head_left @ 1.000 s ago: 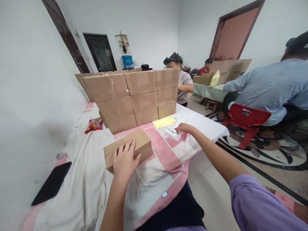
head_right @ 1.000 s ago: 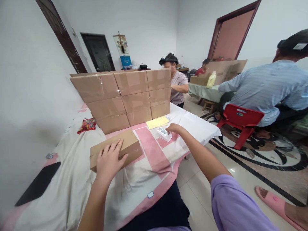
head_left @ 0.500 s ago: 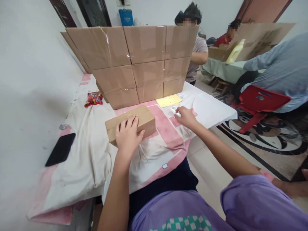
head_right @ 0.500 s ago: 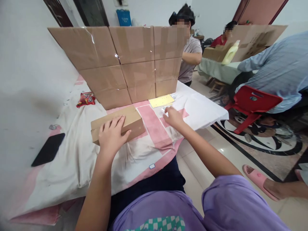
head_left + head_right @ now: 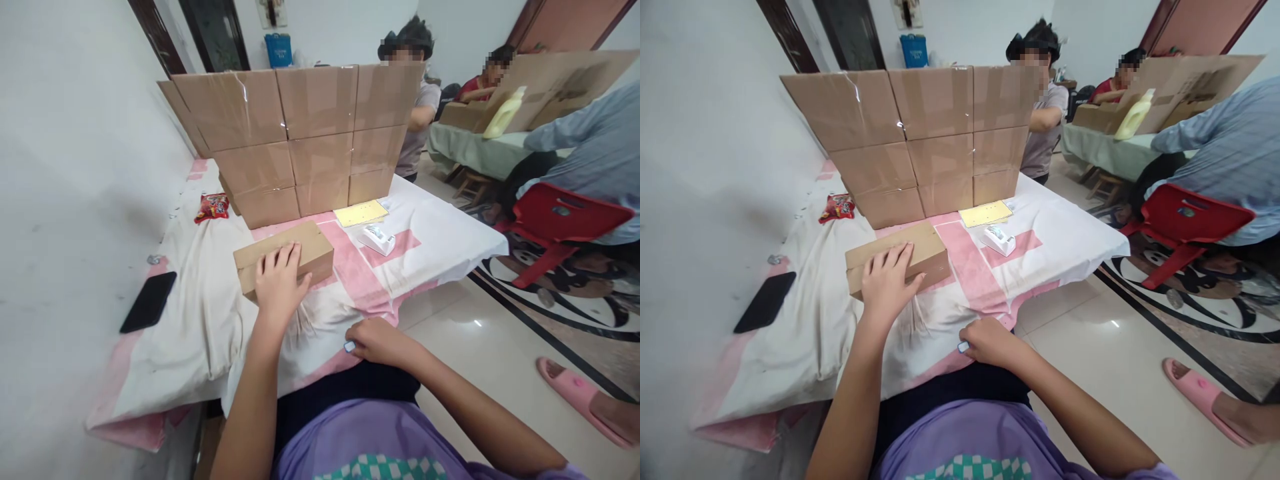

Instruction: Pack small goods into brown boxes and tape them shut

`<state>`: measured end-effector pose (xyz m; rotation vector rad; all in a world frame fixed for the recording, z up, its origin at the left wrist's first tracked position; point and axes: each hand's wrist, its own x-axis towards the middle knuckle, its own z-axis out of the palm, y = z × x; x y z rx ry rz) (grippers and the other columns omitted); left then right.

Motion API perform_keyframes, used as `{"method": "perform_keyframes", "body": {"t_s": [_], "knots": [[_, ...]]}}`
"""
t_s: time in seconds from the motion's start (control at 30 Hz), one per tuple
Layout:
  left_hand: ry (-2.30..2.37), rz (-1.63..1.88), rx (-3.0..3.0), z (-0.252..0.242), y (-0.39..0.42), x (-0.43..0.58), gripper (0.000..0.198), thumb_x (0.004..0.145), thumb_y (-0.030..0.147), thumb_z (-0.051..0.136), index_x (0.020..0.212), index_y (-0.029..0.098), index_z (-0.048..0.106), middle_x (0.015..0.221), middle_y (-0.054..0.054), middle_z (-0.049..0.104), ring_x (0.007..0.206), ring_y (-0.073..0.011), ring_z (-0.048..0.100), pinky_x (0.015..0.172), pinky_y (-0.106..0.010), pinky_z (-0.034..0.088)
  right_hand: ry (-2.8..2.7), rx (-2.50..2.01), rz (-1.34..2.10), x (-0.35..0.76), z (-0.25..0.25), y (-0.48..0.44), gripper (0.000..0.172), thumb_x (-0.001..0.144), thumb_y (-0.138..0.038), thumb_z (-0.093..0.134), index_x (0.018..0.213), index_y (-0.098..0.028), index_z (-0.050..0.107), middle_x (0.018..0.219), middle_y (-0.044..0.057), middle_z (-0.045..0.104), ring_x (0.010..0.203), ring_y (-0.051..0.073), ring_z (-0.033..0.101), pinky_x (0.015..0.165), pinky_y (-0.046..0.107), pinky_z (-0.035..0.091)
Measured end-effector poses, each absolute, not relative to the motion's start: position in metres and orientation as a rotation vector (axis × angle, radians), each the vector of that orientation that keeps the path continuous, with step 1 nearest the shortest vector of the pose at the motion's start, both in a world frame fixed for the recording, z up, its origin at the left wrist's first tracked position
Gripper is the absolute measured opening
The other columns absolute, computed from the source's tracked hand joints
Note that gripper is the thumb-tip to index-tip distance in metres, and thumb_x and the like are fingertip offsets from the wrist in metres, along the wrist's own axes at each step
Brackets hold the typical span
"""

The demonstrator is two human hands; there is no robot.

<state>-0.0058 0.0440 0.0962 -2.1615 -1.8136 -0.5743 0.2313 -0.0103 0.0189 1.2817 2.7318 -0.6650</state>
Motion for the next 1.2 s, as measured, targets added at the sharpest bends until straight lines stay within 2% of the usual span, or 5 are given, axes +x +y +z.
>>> {"method": "perform_keyframes", "body": {"t_s": [0.27,0.4,0.63,0.93,1.2], "knots": [[-1.819,-0.61,-2.157,0.095,0.044,-0.004,0.061,0.091,0.036,0.055,0.149,0.021,0.046,0.151,-0.008,0.055,0.134,-0.0328,0.047,0.114,-0.051,0.032,2.831,1.36,-0.931,0.237,0.028,-0.004,0.013,0.088,-0.017,0.058,0.076,-0.019,0.062,0.071,0.0,0.064,0.066,0.014,0.056,0.059,0.025,0.033],[-1.817,-0.62,-2.162,0.094,0.045,-0.005,0.061,0.091,0.036,0.055,0.149,0.021,0.046,0.152,-0.009,0.054,0.136,-0.0325,0.047,0.115,-0.052,0.031,2.883,1.855,-1.355,0.248,0.06,0.04,0.025,0.09,-0.038,0.059,0.074,-0.019,0.058,0.065,-0.002,0.056,0.061,0.014,0.051,0.058,0.025,0.037],[-1.839,-0.612,-2.168,0.095,0.041,-0.002,0.062,0.091,0.036,0.056,0.151,0.022,0.044,0.154,-0.007,0.052,0.138,-0.0316,0.046,0.117,-0.053,0.031,2.666,2.306,-1.173,0.25,0.121,0.19,0.031,0.096,-0.043,0.056,0.083,-0.015,0.06,0.067,-0.001,0.052,0.057,0.009,0.043,0.051,0.022,0.033],[-1.853,-0.63,-2.145,0.086,0.034,0.003,0.061,0.095,0.034,0.052,0.154,0.025,0.041,0.158,-0.001,0.047,0.142,-0.0308,0.044,0.119,-0.055,0.025,1.997,2.443,-0.831,0.252,0.111,0.344,0.035,0.098,-0.036,0.064,0.126,-0.014,0.062,0.122,0.01,0.066,0.101,0.021,0.068,0.085,0.04,0.06],[-1.817,-0.587,-2.081,0.088,0.049,-0.002,0.068,0.094,0.035,0.053,0.158,0.027,0.032,0.152,0.001,0.054,0.136,-0.0304,0.05,0.114,-0.053,0.03,1.799,2.538,-0.632,0.298,0.066,0.399,0.036,0.073,-0.038,0.087,0.084,-0.009,0.069,0.082,0.012,0.069,0.084,0.027,0.066,0.068,0.034,0.05]]}}
